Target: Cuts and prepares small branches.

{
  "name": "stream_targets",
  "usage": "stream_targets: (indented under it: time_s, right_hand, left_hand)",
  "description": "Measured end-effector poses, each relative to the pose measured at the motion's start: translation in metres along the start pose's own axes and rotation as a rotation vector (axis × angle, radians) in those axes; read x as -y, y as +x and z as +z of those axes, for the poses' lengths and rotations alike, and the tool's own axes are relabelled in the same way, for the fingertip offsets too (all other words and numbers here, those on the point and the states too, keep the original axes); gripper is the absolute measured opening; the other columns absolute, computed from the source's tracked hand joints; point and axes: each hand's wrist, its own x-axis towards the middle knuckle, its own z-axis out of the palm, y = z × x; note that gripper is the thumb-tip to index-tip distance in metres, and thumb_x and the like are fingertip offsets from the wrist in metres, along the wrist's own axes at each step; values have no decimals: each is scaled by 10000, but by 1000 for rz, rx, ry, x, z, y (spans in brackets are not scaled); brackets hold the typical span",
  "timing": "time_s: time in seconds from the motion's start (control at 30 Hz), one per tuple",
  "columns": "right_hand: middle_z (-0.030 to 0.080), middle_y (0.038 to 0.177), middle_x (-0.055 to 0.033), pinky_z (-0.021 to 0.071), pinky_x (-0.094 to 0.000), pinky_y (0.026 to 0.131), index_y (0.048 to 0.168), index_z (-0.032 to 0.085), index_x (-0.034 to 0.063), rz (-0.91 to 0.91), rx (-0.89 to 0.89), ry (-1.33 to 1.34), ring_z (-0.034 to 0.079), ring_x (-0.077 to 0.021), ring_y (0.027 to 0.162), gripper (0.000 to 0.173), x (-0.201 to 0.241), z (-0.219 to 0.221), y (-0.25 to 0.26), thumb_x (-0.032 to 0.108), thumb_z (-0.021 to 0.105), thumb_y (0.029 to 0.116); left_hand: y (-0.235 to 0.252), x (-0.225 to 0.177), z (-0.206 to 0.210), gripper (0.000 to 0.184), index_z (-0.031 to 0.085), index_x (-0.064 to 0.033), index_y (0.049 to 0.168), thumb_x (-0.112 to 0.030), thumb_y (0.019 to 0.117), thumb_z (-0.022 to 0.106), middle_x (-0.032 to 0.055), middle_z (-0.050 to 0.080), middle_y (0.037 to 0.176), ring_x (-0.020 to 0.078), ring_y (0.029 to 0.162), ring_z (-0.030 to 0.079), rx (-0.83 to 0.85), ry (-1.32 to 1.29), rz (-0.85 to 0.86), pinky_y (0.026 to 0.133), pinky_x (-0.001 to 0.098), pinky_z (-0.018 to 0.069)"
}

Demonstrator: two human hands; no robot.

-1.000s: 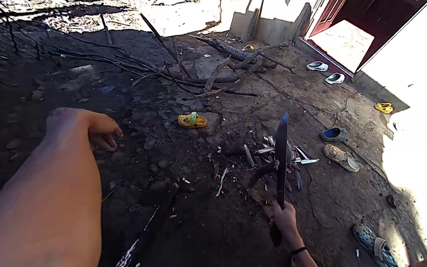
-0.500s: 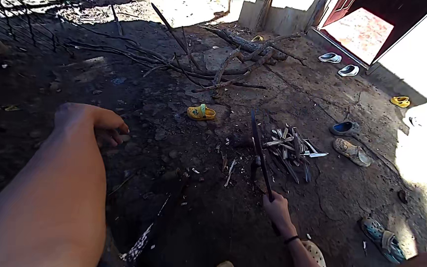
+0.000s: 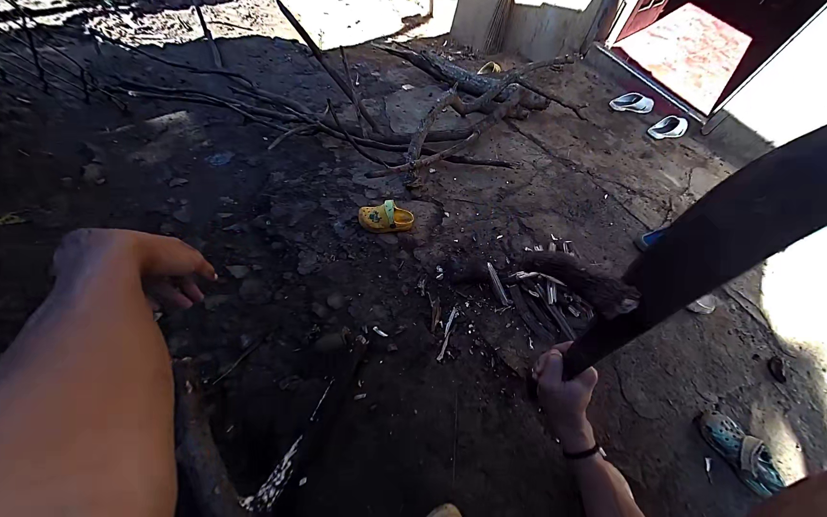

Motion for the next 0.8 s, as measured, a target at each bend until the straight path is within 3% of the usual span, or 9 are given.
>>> stream_targets:
  time_s: [0.07,0.13,0.23,0.4,0.5,0.6,0.63,0.7,0.8]
  right_hand:
    - [608,660,-100,509,-428,598,867,677,4,416,337,-397,617,-220,604,264,-8,-1,-12,200,558,998]
    - [646,781,-124,506,-509,709,918,689,55,678,616,-531,653,-279,759,318,-10,4,1,298,531,1049]
    - [612,697,-70,514,-431,624,882,672,73,676,631,-473,627,-205,631,299,2,-2,5,280,530,1046]
    - [568,560,72,526,-253,456,848,620,73,256,160,34,565,-42,448,183,33,-11,7,128,489,964]
    - [563,581,96,539,-230,481,859,575,67,118,53,130,569,-19,476,141,12,1,15,67,464,945]
    - [614,716,-103,514,-439,656,922,681,8,632,446,-371,613,-224,646,284,-19,4,-4,233,550,1035]
    - [629,768,-112,514,-465,686,949,685,35,738,562,-467,629,-243,697,316,-28,7,-3,295,538,1052]
    - [639,783,-108,515,-470,682,938,683,60,747,639,-538,643,-248,716,318,-34,12,-1,316,533,1053]
    - [669,838,-132,505,-495,751,972,701,54,662,674,-577,661,-282,817,300,-32,8,-8,300,548,1047]
  left_hand:
    - [-10,-8,3,398,489,-21,1453,-223,1118,416,289,617,1291,421,1145,610,13,-24,-5,960,626,434]
    - [-16,-14,3,393,483,-34,1464,-201,1112,431,283,611,1298,399,1139,611,17,-52,-2,973,594,441]
    - [-18,-17,-3,379,494,-37,1448,-203,1114,427,276,609,1291,379,1115,620,-1,-60,23,957,566,453]
    - [9,-4,-11,382,525,-31,1411,-249,1108,443,248,655,1235,393,1117,623,-10,-65,12,937,631,430]
    - [26,8,-10,382,522,-41,1413,-251,1100,460,252,660,1207,374,1075,643,7,-6,-32,945,603,444]
    - [26,14,-11,396,480,-9,1440,-221,1108,443,295,624,1259,406,1120,629,32,-23,-11,980,609,440]
    - [26,15,-12,399,483,-15,1444,-224,1106,446,297,626,1264,414,1136,626,26,-35,-5,989,622,430]
    - [27,14,-20,390,491,-22,1431,-231,1104,453,287,627,1253,403,1128,623,12,-44,2,982,615,428]
    - [38,23,-29,318,557,-19,1311,-234,1086,489,230,676,1139,295,925,683,-12,-14,25,841,486,532]
